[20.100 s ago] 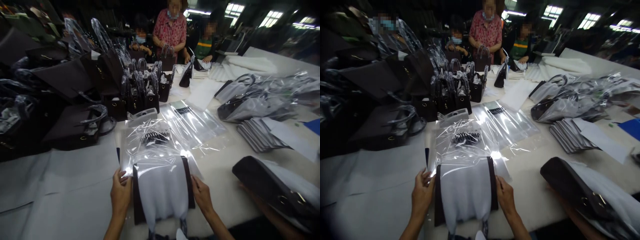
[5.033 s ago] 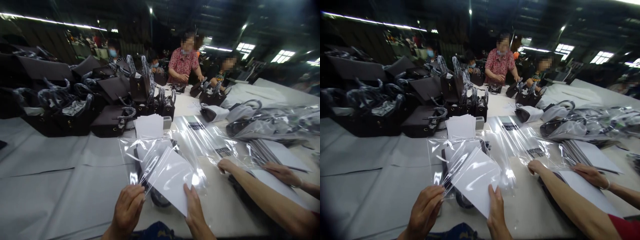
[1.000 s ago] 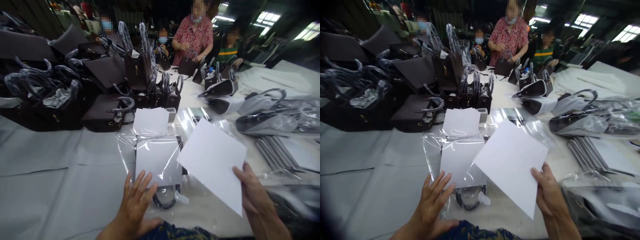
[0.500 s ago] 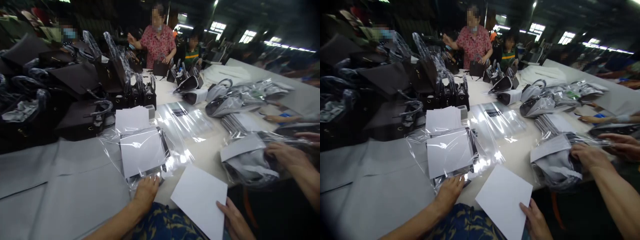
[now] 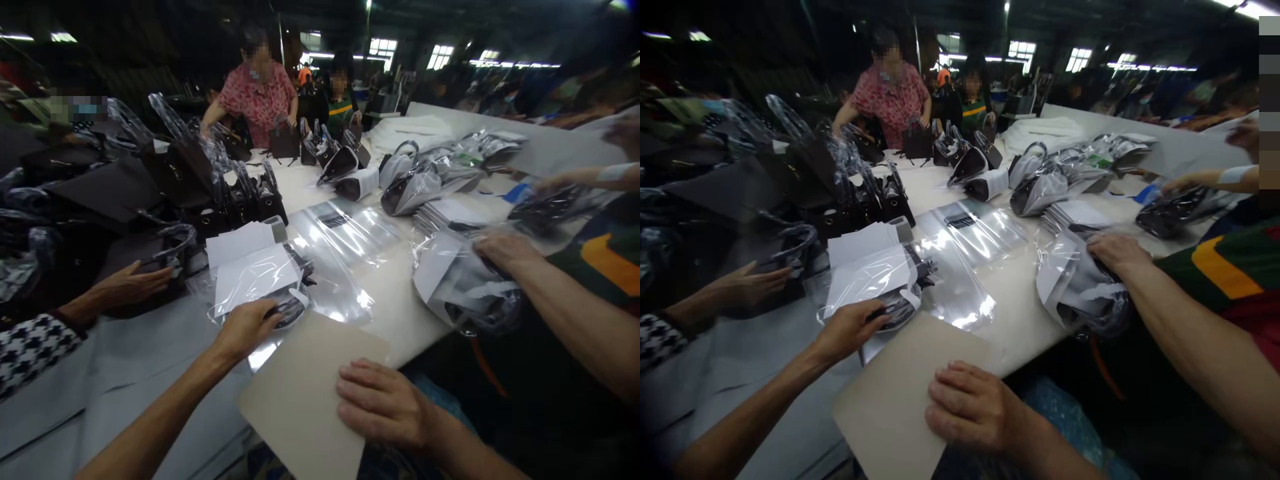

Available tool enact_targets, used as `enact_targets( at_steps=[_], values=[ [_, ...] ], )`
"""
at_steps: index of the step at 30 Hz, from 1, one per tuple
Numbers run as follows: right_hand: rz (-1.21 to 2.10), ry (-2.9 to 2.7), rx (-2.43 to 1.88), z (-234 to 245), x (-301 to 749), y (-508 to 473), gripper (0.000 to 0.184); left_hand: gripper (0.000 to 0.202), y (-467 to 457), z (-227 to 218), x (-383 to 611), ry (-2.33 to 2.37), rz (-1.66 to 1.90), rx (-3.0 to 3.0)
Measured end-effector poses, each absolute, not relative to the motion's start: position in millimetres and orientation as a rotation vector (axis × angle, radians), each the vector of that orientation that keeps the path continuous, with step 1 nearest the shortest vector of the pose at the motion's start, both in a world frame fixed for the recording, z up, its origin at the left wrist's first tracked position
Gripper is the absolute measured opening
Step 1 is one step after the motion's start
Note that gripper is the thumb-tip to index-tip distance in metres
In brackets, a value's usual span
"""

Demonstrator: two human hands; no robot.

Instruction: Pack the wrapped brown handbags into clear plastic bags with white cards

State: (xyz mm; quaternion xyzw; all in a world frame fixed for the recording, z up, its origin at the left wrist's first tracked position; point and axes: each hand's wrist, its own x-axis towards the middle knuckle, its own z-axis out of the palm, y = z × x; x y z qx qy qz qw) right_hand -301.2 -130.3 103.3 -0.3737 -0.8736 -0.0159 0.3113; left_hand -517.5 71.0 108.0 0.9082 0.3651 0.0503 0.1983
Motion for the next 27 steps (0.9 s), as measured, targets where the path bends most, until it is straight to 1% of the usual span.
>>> enact_targets(
  at_steps=[7,13,17,21,24,25,26,27],
  values=[
    [-0.274,-2.344,-1.184,81,-301,-87,0.022,0.023,79,109,-519,1.039,0.176,2.530],
    [-0.275,-2.494,-1.152,59,-336,-40,0.017,0.024,91,120,-515,1.050,0.208,2.541],
    [-0.304,-2.450,-1.179,27,-355,6,0.019,0.025,100,127,-514,1.075,0.256,2.554],
    [-0.310,-2.397,-1.175,0,-369,54,0.020,0.024,105,128,-517,1.139,0.435,2.755],
    [-0.299,-2.398,-1.158,0,-372,68,0.021,0.021,111,125,-526,1.346,0.672,2.948],
    [-0.281,-2.414,-1.123,4,-369,67,0.023,0.022,114,124,-531,1.399,0.711,2.948],
    [-0.251,-2.448,-1.068,9,-363,64,0.029,0.023,119,124,-536,1.421,0.718,2.920],
    [-0.216,-2.495,-1.000,15,-354,60,0.040,0.024,124,123,-540,1.414,0.691,2.881]
  ],
)
